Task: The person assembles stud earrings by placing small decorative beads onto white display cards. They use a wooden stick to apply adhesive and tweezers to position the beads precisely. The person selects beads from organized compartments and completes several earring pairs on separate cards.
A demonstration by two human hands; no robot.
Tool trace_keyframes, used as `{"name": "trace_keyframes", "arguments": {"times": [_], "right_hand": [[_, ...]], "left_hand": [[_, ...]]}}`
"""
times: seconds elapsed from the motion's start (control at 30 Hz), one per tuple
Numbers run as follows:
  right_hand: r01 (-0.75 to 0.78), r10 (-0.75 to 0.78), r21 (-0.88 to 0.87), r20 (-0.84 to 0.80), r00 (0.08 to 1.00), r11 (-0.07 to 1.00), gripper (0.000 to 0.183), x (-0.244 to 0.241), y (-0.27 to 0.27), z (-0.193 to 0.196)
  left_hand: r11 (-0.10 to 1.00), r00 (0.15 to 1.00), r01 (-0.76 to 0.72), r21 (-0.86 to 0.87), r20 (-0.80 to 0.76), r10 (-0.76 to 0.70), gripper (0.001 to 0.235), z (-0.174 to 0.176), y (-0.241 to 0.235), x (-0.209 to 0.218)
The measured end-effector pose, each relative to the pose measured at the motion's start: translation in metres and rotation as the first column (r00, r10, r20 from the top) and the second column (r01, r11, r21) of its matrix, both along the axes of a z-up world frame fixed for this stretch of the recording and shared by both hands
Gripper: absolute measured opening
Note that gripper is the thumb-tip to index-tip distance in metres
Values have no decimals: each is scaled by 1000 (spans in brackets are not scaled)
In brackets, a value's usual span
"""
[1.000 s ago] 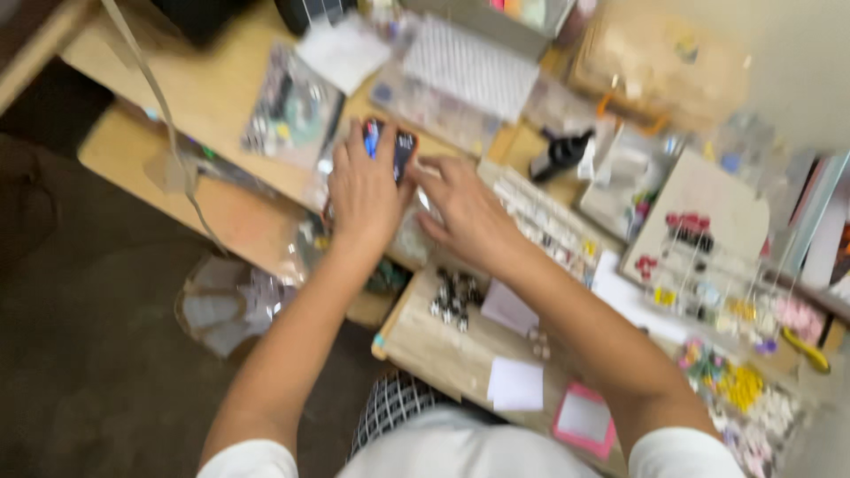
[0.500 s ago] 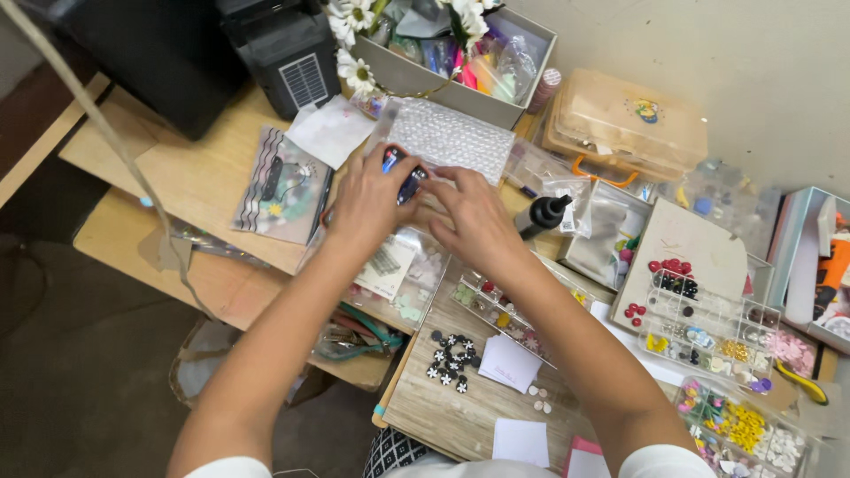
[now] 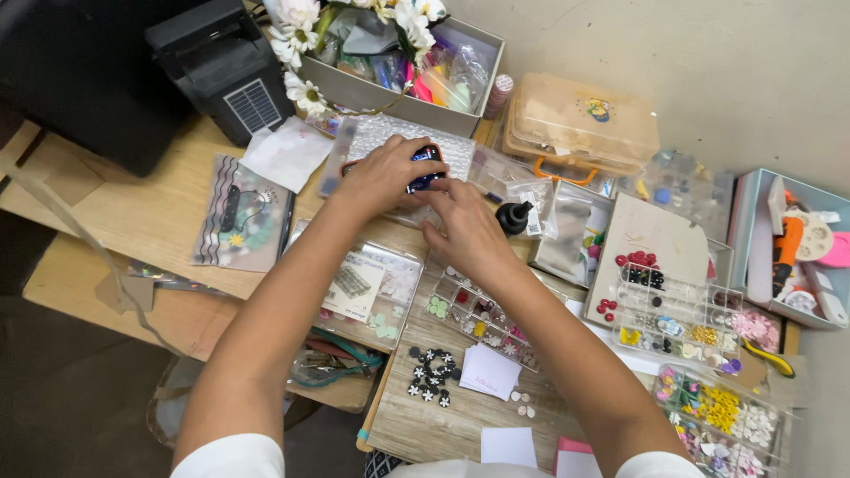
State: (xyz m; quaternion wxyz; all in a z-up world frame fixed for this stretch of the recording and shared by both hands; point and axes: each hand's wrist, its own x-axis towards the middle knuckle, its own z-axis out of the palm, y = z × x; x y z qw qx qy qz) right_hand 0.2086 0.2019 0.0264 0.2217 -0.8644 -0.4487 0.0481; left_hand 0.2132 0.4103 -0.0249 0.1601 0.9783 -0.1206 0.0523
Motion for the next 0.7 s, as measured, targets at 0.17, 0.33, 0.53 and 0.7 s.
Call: {"name": "trace_keyframes", "arguments": {"times": [0.17,0.33,0.53,0.7], "right_hand": [[-41,42,36,-25,999,999,45,-11,5,8],[-256,255,150,30,967,955,41,-49,8,7],[-326,326,16,-64,943,945,60,-107,22,-3],[-286,280,-179,-57,958,941,82,-132,35,0]], "left_hand": [[1000,1000,-26,1,13,26,71,-4,6,-6],[992,975,-128,2,182,126,61,24,16,-85],[924,913,-308,-227,202,354,31,26,26,-198],[760,767,-566,-319,135,628,41,-10,29,-252]]}}
